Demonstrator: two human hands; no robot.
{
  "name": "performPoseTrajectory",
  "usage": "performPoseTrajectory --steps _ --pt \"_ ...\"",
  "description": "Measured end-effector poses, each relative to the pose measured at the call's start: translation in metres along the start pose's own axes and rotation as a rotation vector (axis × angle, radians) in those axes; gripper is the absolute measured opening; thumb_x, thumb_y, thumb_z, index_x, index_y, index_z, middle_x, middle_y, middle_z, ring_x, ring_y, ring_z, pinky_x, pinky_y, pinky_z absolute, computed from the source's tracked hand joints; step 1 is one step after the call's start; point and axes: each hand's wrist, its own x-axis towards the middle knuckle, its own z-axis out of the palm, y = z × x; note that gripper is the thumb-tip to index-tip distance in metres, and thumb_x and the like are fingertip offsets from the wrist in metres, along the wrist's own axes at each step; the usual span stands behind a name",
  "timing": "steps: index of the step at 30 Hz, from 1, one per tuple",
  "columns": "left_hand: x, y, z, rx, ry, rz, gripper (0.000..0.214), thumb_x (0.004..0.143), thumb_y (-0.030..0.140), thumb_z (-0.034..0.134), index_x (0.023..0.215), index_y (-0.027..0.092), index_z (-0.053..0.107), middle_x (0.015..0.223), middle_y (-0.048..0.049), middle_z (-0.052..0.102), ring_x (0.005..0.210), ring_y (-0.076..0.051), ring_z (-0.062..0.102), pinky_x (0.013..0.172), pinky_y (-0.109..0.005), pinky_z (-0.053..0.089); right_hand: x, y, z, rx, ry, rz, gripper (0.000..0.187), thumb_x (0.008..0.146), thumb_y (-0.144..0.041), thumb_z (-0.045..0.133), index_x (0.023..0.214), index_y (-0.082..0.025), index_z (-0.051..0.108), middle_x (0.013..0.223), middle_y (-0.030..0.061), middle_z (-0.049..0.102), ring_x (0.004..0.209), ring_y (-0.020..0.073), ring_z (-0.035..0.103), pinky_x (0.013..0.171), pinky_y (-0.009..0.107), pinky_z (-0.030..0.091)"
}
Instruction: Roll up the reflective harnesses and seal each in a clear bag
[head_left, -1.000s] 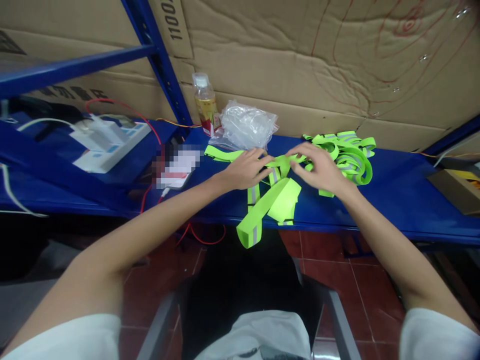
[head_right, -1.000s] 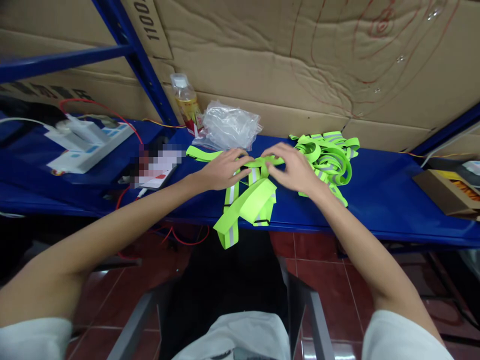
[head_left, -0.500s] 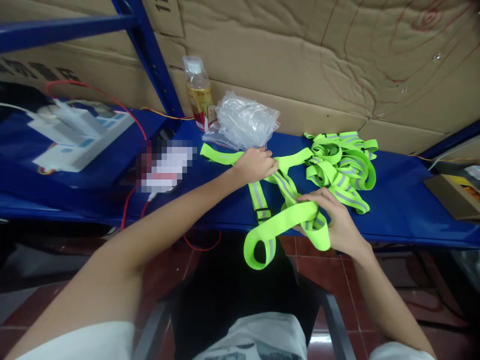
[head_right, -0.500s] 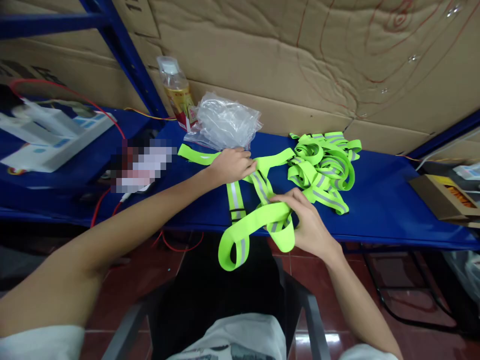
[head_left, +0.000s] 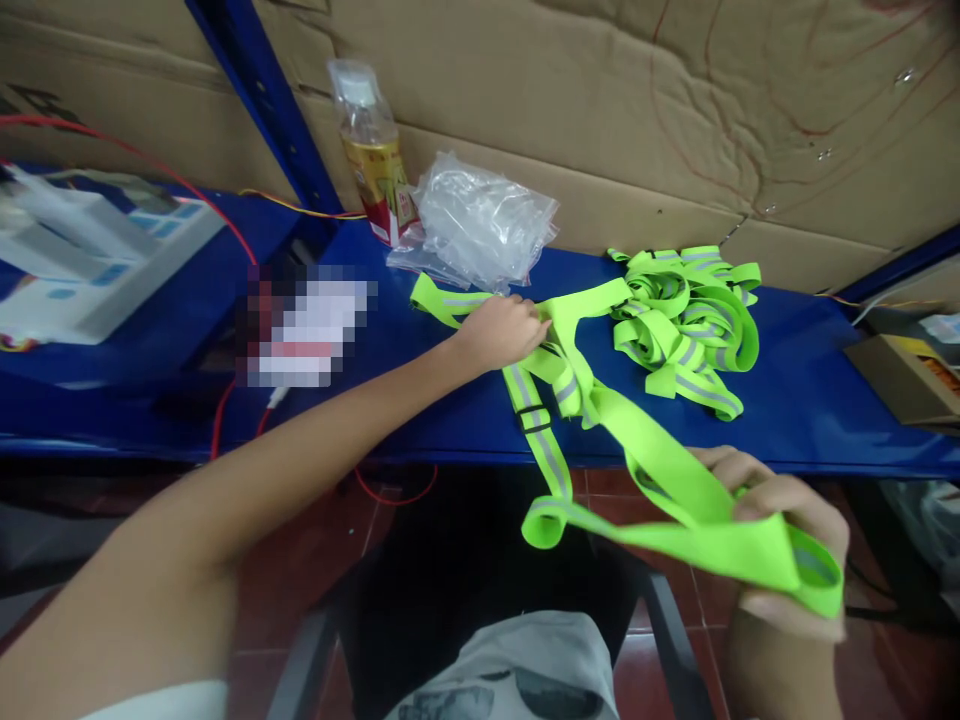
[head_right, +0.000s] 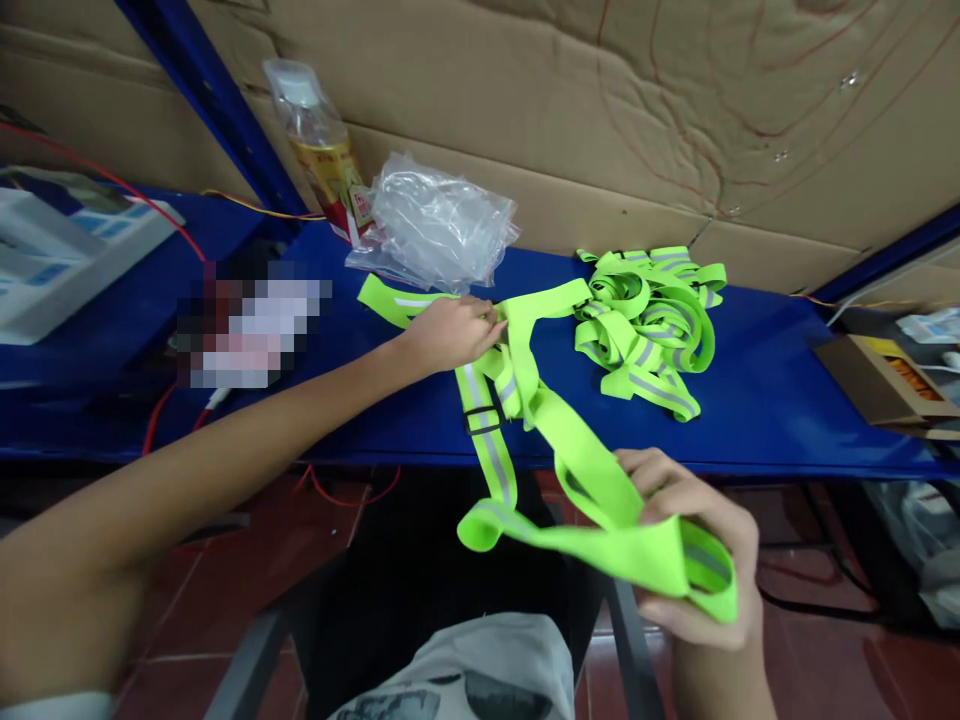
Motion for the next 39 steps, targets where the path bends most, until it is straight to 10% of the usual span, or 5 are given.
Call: performPoseTrajectory --steps 6,10,15,27,39 --pt "-0.003 -0.005 0.002 -0.041 0.049 0.010 0.051 0.111 0.035 0.039 0.107 0.007 0.081 0.107 -0.0190 0.080 0.098 -0.030 0.076 0.075 -0.039 0.051 -0.016 0.029 -0.011 0.582 0.001 0.114 0.051 0.060 -0.087 0.068 0.087 -0.047 0.054 0.026 -0.0089 0.018 0.015 0.0208 0.014 0.022 0.034 0.018" --pt "-0.006 -0.008 -0.004 -0.086 0.025 0.004 0.050 0.108 0.035 0.038 0.107 0.007 0.081 0.109 -0.0196 0.079 0.099 -0.032 0.075 0.077 -0.041 0.051 -0.028 0.032 -0.021 0.403 -0.175 0.503 0.033 0.089 -0.071 0.063 0.100 -0.041 0.058 0.053 0.0009 0.066 0.026 0.0248 0.046 0.027 0.033 0.027" --pt "-0.014 -0.011 -0.017 -0.118 0.025 0.050 0.044 0.095 0.034 0.052 0.127 0.011 0.071 0.109 -0.0164 0.079 0.100 -0.033 0.074 0.080 -0.041 0.051 -0.013 0.018 -0.013 0.014 0.024 0.232 0.012 0.100 -0.044 0.068 0.098 -0.033 0.071 0.093 0.0087 0.081 0.081 0.0325 0.077 0.057 0.042 0.055" --pt "-0.015 -0.030 -0.017 -0.464 0.019 0.134 0.013 0.077 0.026 0.069 0.089 0.022 0.071 0.111 -0.0068 0.079 0.112 -0.030 0.074 0.099 -0.041 0.052 0.091 0.030 0.076 -0.339 -0.150 0.295 0.070 0.091 -0.053 0.076 0.153 -0.030 0.054 0.090 0.0030 0.076 0.066 0.0224 0.066 0.062 0.036 0.053" --pt "-0.012 -0.042 -0.018 -0.521 0.026 0.138 0.018 0.078 0.013 0.058 0.067 0.020 0.070 0.120 -0.0078 0.079 0.111 -0.026 0.074 0.093 -0.035 0.054 0.068 0.032 0.023 0.009 -0.301 0.547 0.043 0.102 -0.058 0.064 0.133 -0.029 0.073 0.054 -0.0059 0.048 0.043 0.0130 0.038 0.043 0.027 0.026"
